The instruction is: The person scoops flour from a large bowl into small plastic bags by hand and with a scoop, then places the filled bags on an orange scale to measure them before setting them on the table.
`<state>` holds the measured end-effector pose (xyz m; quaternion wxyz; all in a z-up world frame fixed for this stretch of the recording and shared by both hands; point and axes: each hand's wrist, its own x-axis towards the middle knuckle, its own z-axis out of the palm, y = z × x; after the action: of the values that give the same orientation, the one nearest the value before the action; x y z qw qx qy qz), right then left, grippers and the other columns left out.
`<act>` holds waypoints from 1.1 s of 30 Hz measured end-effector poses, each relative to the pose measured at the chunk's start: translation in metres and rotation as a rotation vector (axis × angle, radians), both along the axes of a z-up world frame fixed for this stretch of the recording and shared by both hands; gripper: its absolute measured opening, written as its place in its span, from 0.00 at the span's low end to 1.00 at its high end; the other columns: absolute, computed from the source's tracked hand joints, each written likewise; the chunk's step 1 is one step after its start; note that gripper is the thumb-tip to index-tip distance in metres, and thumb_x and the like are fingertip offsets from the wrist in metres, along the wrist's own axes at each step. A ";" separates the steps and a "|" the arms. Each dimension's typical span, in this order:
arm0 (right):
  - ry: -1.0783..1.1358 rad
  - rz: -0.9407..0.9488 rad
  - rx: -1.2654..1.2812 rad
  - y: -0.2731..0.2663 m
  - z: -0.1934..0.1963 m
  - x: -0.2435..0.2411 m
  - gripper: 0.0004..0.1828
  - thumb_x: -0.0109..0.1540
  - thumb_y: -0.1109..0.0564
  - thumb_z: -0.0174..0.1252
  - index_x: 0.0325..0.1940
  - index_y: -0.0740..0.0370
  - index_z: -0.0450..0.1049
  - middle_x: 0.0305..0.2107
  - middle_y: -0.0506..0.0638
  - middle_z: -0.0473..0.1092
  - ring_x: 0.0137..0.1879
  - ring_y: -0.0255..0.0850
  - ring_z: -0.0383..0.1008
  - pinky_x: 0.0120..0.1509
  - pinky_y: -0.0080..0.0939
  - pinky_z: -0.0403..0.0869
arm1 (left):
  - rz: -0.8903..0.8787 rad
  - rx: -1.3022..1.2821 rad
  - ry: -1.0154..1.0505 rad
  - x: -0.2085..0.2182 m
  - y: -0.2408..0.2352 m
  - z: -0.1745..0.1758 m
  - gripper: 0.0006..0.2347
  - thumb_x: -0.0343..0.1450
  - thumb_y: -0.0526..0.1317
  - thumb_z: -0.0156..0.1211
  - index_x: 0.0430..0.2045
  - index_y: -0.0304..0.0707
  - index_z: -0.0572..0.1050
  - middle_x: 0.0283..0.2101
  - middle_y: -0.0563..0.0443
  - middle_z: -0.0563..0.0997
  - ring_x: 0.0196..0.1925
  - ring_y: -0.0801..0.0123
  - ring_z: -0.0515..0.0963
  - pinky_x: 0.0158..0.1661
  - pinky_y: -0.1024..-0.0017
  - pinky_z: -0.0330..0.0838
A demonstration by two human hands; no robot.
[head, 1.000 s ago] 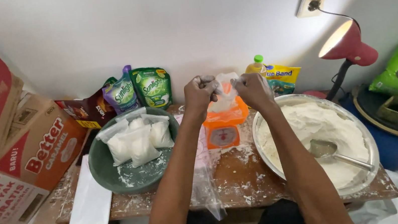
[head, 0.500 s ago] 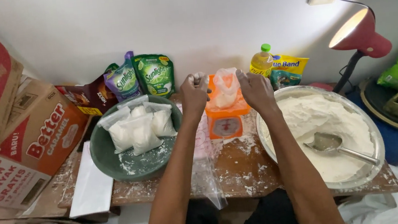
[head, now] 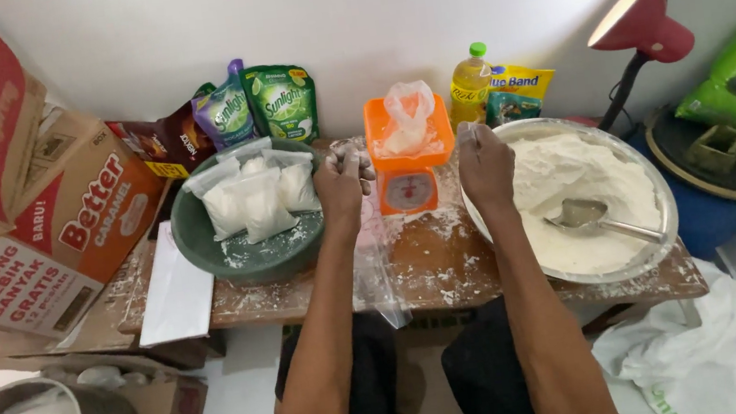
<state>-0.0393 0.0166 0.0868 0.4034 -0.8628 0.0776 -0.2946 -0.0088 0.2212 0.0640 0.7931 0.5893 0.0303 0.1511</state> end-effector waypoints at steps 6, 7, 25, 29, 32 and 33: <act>0.047 -0.070 -0.022 -0.007 -0.036 -0.016 0.19 0.66 0.46 0.47 0.34 0.64 0.70 0.30 0.70 0.72 0.45 0.73 0.75 0.49 0.71 0.71 | -0.034 -0.020 0.077 0.001 0.003 -0.054 0.06 0.75 0.34 0.55 0.38 0.29 0.75 0.25 0.43 0.79 0.17 0.69 0.78 0.12 0.80 0.67; 0.048 -0.074 -0.022 -0.007 -0.041 -0.020 0.19 0.66 0.46 0.47 0.34 0.64 0.70 0.30 0.70 0.72 0.45 0.73 0.75 0.49 0.71 0.71 | -0.038 -0.019 0.077 0.000 0.004 -0.056 0.06 0.75 0.34 0.55 0.38 0.29 0.75 0.25 0.43 0.79 0.17 0.69 0.78 0.12 0.80 0.67; 0.154 -0.093 -0.006 -0.029 -0.062 -0.053 0.16 0.68 0.45 0.51 0.44 0.54 0.80 0.33 0.52 0.79 0.48 0.59 0.79 0.52 0.63 0.75 | -0.035 0.064 0.165 -0.010 0.020 -0.079 0.08 0.74 0.35 0.56 0.41 0.27 0.76 0.26 0.42 0.79 0.19 0.66 0.81 0.12 0.81 0.68; 0.156 -0.089 -0.008 -0.030 -0.061 -0.054 0.17 0.68 0.44 0.51 0.46 0.55 0.80 0.34 0.52 0.80 0.49 0.59 0.79 0.54 0.64 0.75 | -0.041 0.065 0.166 -0.014 0.018 -0.072 0.08 0.74 0.35 0.55 0.41 0.27 0.76 0.26 0.42 0.79 0.19 0.67 0.81 0.12 0.82 0.68; 0.146 -0.081 -0.010 -0.029 -0.058 -0.055 0.17 0.68 0.45 0.52 0.46 0.56 0.80 0.34 0.53 0.80 0.49 0.61 0.78 0.54 0.64 0.74 | -0.046 0.054 0.153 -0.014 0.016 -0.069 0.09 0.73 0.35 0.56 0.41 0.26 0.76 0.26 0.42 0.79 0.19 0.68 0.80 0.12 0.82 0.68; 0.138 -0.079 -0.009 -0.028 -0.057 -0.057 0.17 0.69 0.45 0.53 0.46 0.57 0.80 0.34 0.54 0.80 0.48 0.61 0.79 0.53 0.64 0.75 | -0.047 0.046 0.142 -0.014 0.015 -0.070 0.09 0.73 0.35 0.56 0.40 0.26 0.76 0.26 0.42 0.79 0.19 0.67 0.81 0.12 0.82 0.68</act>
<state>-0.0961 -0.0109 0.0295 0.3815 -0.8791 0.1380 -0.2502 -0.0223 0.2364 -0.0058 0.7783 0.6174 0.0694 0.0910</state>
